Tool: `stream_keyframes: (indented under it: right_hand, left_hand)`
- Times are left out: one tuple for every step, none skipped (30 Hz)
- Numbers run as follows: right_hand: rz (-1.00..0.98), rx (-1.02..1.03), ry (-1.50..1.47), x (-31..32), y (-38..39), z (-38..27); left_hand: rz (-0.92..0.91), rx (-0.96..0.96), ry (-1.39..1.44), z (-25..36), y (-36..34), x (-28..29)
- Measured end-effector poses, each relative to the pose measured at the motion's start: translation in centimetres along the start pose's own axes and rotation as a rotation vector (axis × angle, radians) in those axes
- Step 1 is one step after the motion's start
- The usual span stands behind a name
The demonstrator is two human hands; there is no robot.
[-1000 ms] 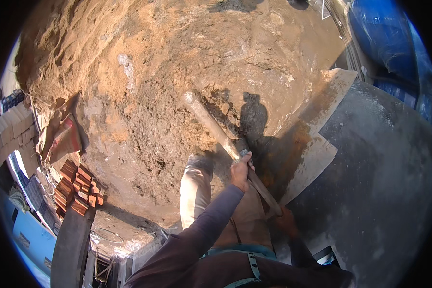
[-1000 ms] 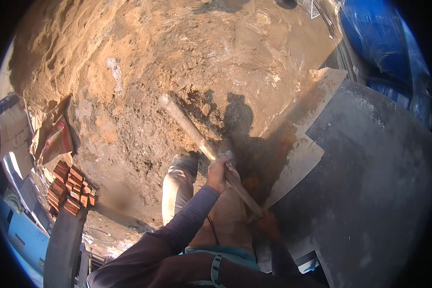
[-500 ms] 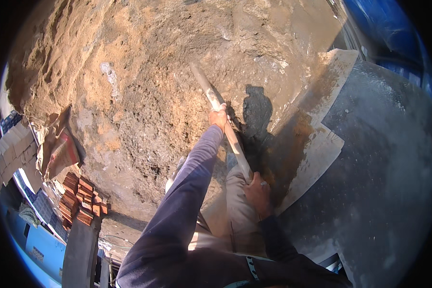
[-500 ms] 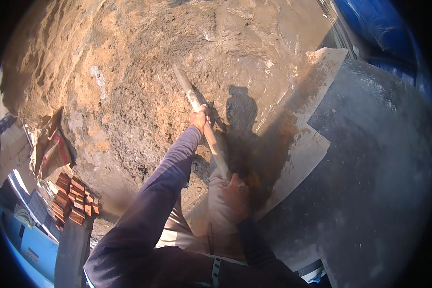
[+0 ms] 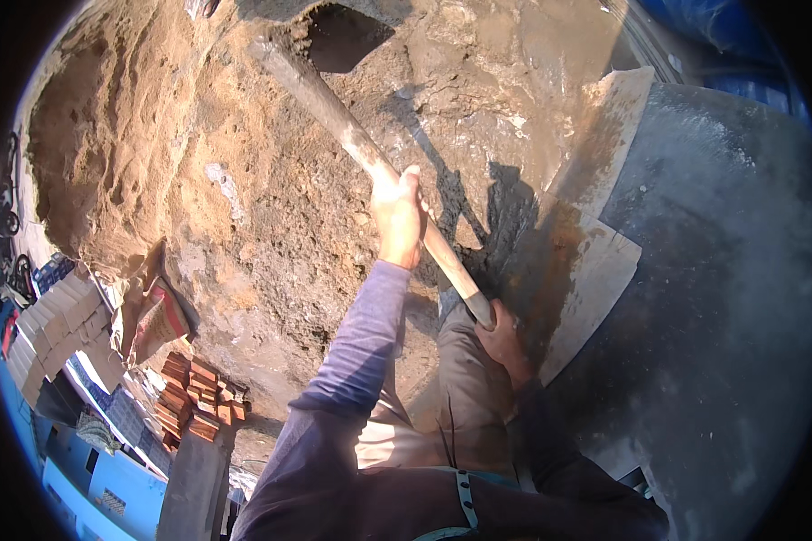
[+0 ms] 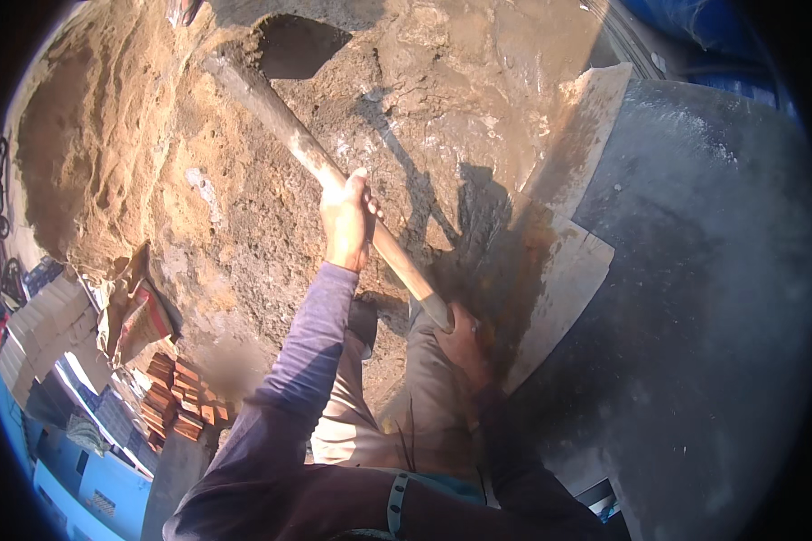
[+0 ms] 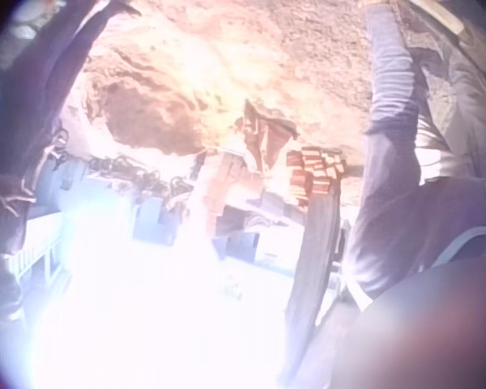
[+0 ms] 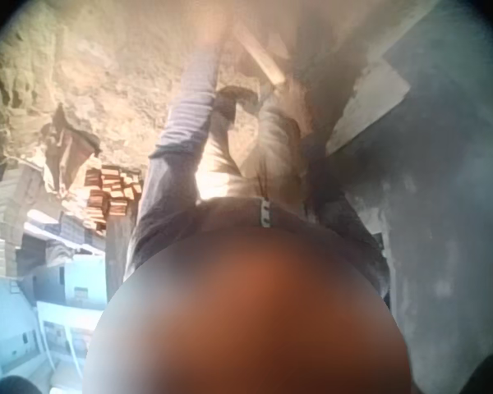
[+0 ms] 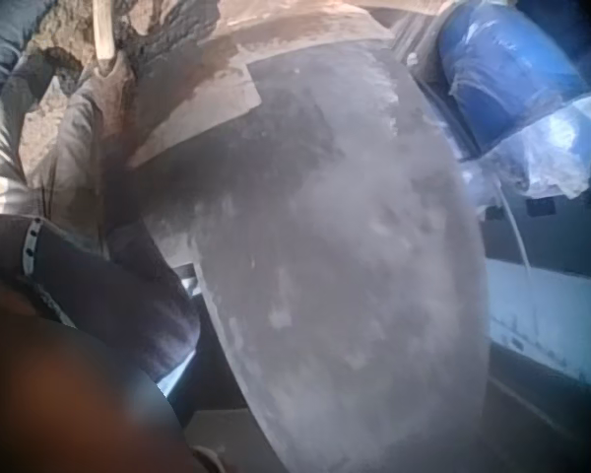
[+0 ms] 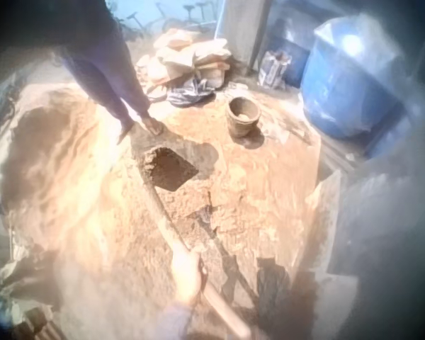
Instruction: The person mixes a pile of sand and cement on the ground using a hoe. They repeatedly turn and fold the dry mix to blend the materials together.
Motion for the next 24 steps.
stream_keyframes:
  right_hand:
    - [-0.034, -0.036, 0.0, -0.9, -4.9, -2.9]
    - [-0.067, -0.067, 0.006, -1.5, -9.7, -6.2]
    - [-0.05, -0.063, 0.019, -1.0, -12.3, -6.1]
    - [-0.049, -0.089, 0.007, -1.5, -12.5, -4.4]
    - [-0.063, -0.095, -0.011, -2.8, -13.3, -3.0]
    - [-0.076, -0.101, -0.029, -4.0, -14.1, -1.4]
    - [-0.161, -0.156, 0.079, -7.3, -11.6, -4.6]
    - [-0.233, -0.227, 0.208, -8.7, -8.5, -6.7]
    - [-0.186, -0.32, 0.261, -5.7, -5.1, -1.4]
    - [-0.157, -0.345, 0.287, -3.7, -1.7, 1.1]
    - [-0.149, -0.348, 0.284, -2.8, 2.1, 2.4]
    - [-0.146, -0.347, 0.28, -2.1, 6.0, 3.2]
    - [-0.167, -0.354, 0.285, -1.4, 8.3, 2.3]
    - [-0.16, -0.406, 0.303, 0.6, 11.1, 2.9]
    - [-0.155, -0.359, 0.134, 1.8, 14.1, 4.4]
    - [-0.145, -0.317, -0.033, 2.5, 17.2, 7.6]
    - [-0.131, -0.263, -0.198, 2.7, 18.5, 10.2]
    - [-0.085, -0.238, -0.168, 2.8, 19.3, 12.6]
    - [-0.045, -0.221, -0.138, 2.9, 20.3, 14.2]
    - [-0.009, -0.201, -0.104, 3.1, 21.1, 15.5]
    - [-0.044, -0.266, -0.074, 2.8, 16.0, 12.5]
    - [-0.076, -0.336, -0.034, 3.3, 10.7, 8.0]
    - [-0.002, -0.227, 0.004, 3.6, 6.3, 6.3]
    - [0.066, -0.114, 0.053, 3.7, 1.9, 4.5]
  left_hand:
    - [0.044, -0.209, -0.207, 3.3, -4.8, -0.4]
    - [0.064, -0.288, -0.213, 5.0, -8.5, -1.2]
    - [0.052, -0.352, -0.204, 5.9, -11.9, -3.9]
    - [0.046, -0.361, -0.193, 4.5, -15.0, -5.4]
    - [0.111, -0.346, -0.323, 1.5, -18.6, -4.7]
    - [0.125, -0.253, -0.486, -3.8, -20.5, -4.1]
    - [0.197, -0.297, -0.603, -6.5, -23.7, 4.2]
    - [0.234, -0.126, -0.666, -11.2, -25.2, 12.0]
    - [0.075, 0.15, -0.37, -20.3, -19.6, 6.1]
    - [-0.005, 0.282, -0.243, -23.8, -14.2, 3.8]
    - [-0.023, 0.367, -0.186, -24.6, -9.2, 3.9]
    - [-0.038, 0.423, -0.125, -27.4, -5.8, 5.5]
    - [-0.011, 0.441, -0.057, -28.2, -3.0, 9.0]
    - [0.153, 0.474, -0.159, -28.2, 1.3, 10.2]
    - [0.11, 0.541, -0.12, -27.8, 5.3, 9.3]
    - [0.062, 0.615, -0.083, -26.9, 8.7, 7.9]
    - [0.026, 0.621, -0.063, -25.2, 10.5, 6.0]
    - [-0.004, 0.635, -0.048, -23.6, 12.3, 4.3]
    - [-0.027, 0.654, -0.034, -21.9, 14.0, 2.7]
    - [-0.034, 0.637, 0.0, -18.8, 13.9, 1.0]
    - [-0.021, 0.602, 0.022, -15.6, 12.3, 0.3]
    - [-0.076, 0.421, 0.05, -11.8, 9.5, -1.6]
    - [-0.146, 0.26, 0.05, -8.5, 6.6, -4.7]
    - [-0.157, 0.071, -0.052, -5.1, 2.7, -7.4]
Point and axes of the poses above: each hand's wrist, its own y-axis away from the middle knuckle, its own x-axis out of the back of the hand, z = x × y, the point moved 10 cm from there along -y, towards the middle knuckle, and after that the axes turned 4 degrees about -y, right-handed, at the moved point
